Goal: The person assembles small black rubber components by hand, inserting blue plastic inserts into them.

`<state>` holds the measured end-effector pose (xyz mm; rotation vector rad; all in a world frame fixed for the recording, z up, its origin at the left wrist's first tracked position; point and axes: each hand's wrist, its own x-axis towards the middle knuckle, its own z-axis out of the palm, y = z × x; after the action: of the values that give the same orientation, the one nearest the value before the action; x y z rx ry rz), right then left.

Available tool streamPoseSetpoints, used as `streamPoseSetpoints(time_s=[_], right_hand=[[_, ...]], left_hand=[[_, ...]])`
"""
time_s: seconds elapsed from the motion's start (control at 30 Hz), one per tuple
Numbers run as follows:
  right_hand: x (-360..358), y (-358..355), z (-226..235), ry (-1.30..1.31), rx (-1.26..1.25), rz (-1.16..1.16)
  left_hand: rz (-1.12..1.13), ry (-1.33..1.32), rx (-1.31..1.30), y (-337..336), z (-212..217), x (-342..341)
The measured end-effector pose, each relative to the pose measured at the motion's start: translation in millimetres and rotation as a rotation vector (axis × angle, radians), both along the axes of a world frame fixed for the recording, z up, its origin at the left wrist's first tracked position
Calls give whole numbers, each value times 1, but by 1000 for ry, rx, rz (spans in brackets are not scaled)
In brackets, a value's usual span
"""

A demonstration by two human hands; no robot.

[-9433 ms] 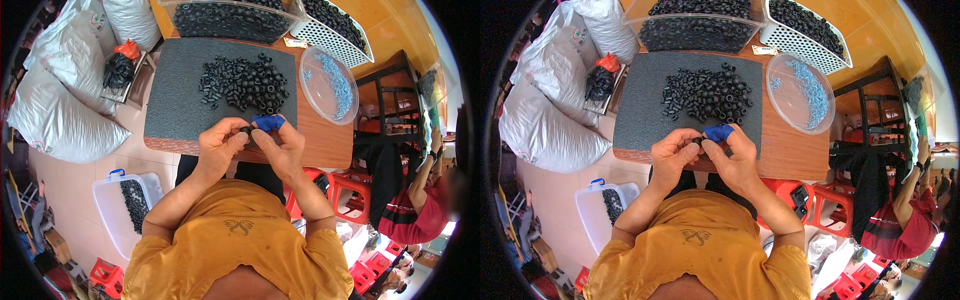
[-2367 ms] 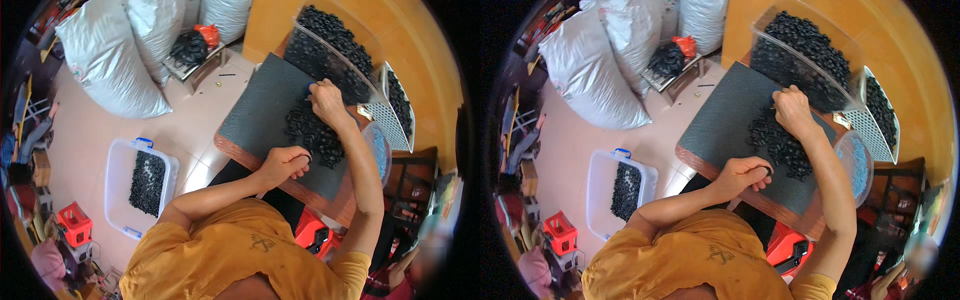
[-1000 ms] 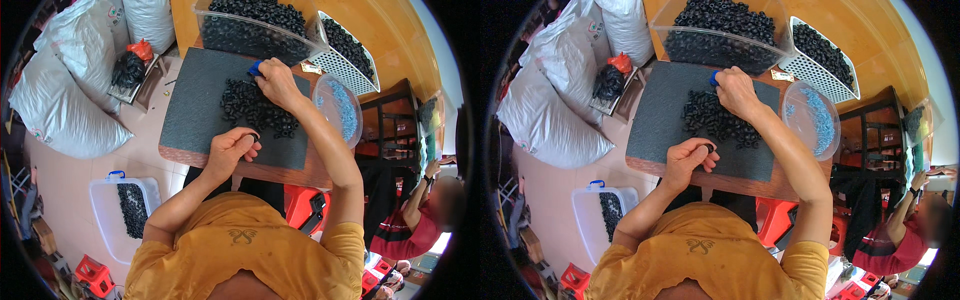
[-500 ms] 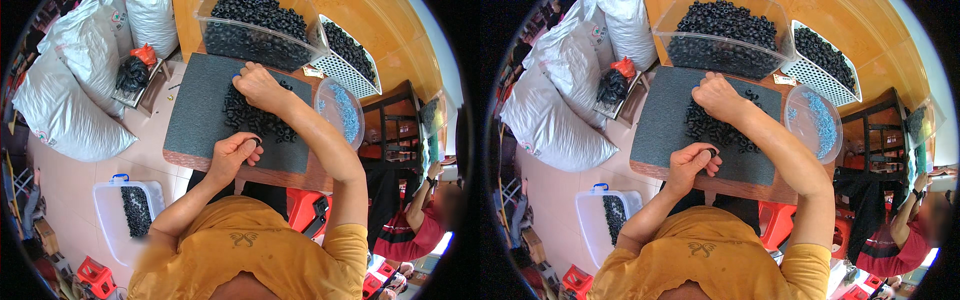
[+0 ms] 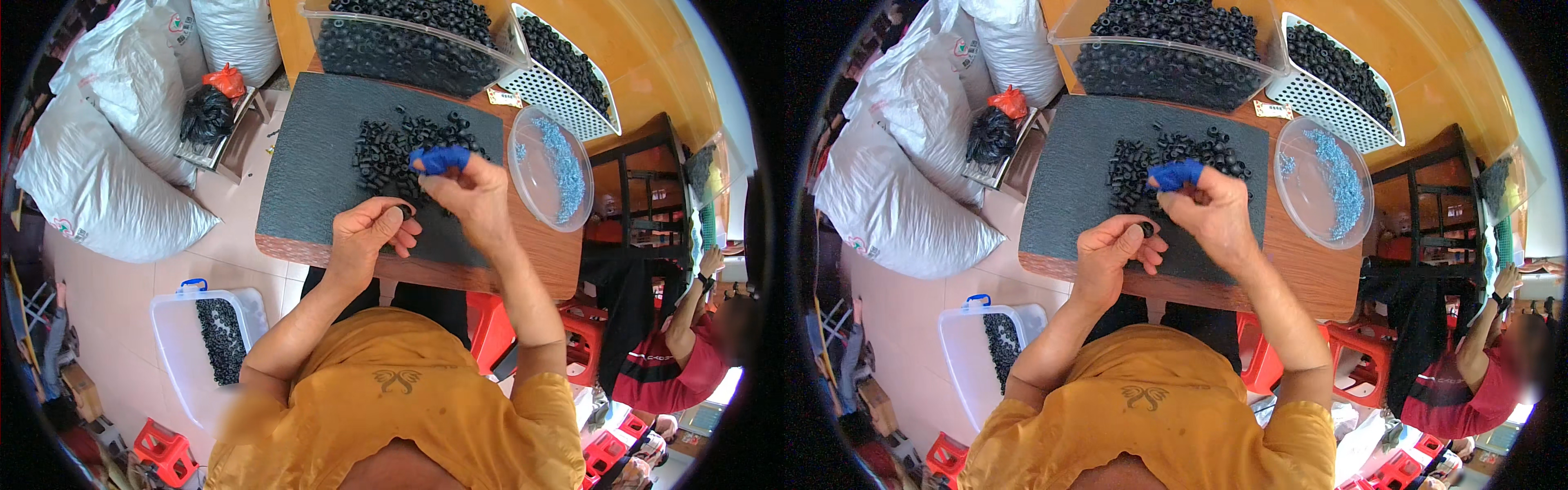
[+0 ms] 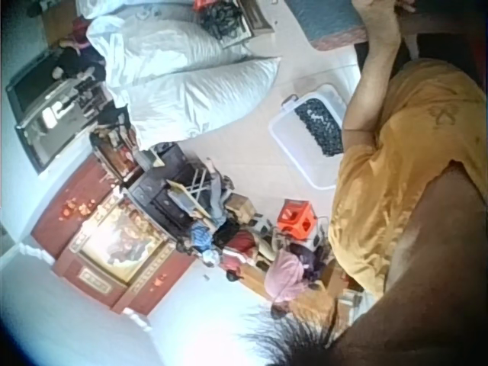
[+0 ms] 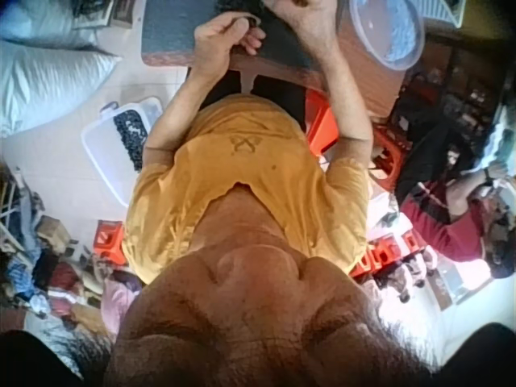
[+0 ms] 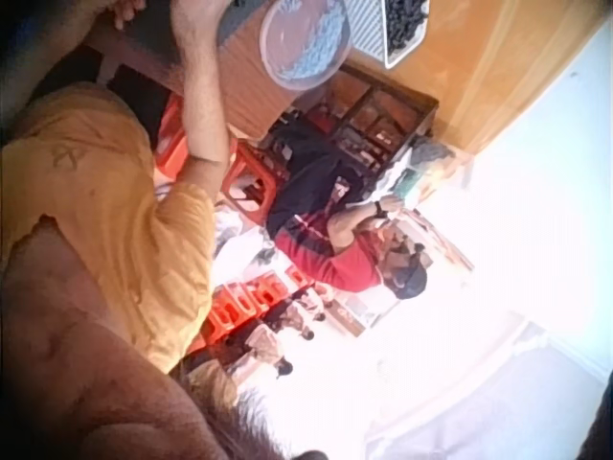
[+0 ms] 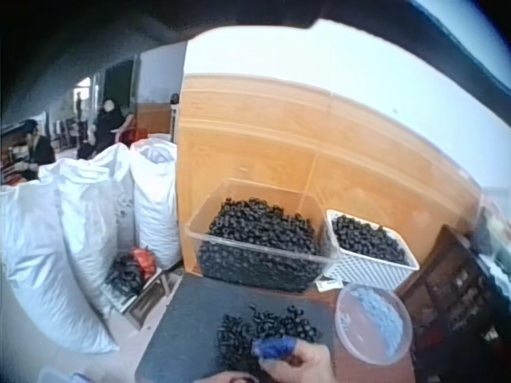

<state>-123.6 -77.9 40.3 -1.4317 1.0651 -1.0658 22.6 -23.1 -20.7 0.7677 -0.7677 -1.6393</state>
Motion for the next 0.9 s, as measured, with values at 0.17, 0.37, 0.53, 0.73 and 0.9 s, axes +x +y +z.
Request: streamPoseSetpoints(time_s=[0.17,0.37,0.53,0.73,0.9], right_hand=[[10,30,-21,-214,55,-99],[11,38,-41,-20,-267,-181],[6,41,-39,184,-495,-173],[1,45,-28,436,-710,-140],[2,45,-21,556,-840,-137]], left_hand=[[18,30,1,3,2,-6],[45,93,27,7,4,-9],[51,105,50,9,4,-9],[95,85,82,8,8,-10],[83,139,93,7,8,-9]])
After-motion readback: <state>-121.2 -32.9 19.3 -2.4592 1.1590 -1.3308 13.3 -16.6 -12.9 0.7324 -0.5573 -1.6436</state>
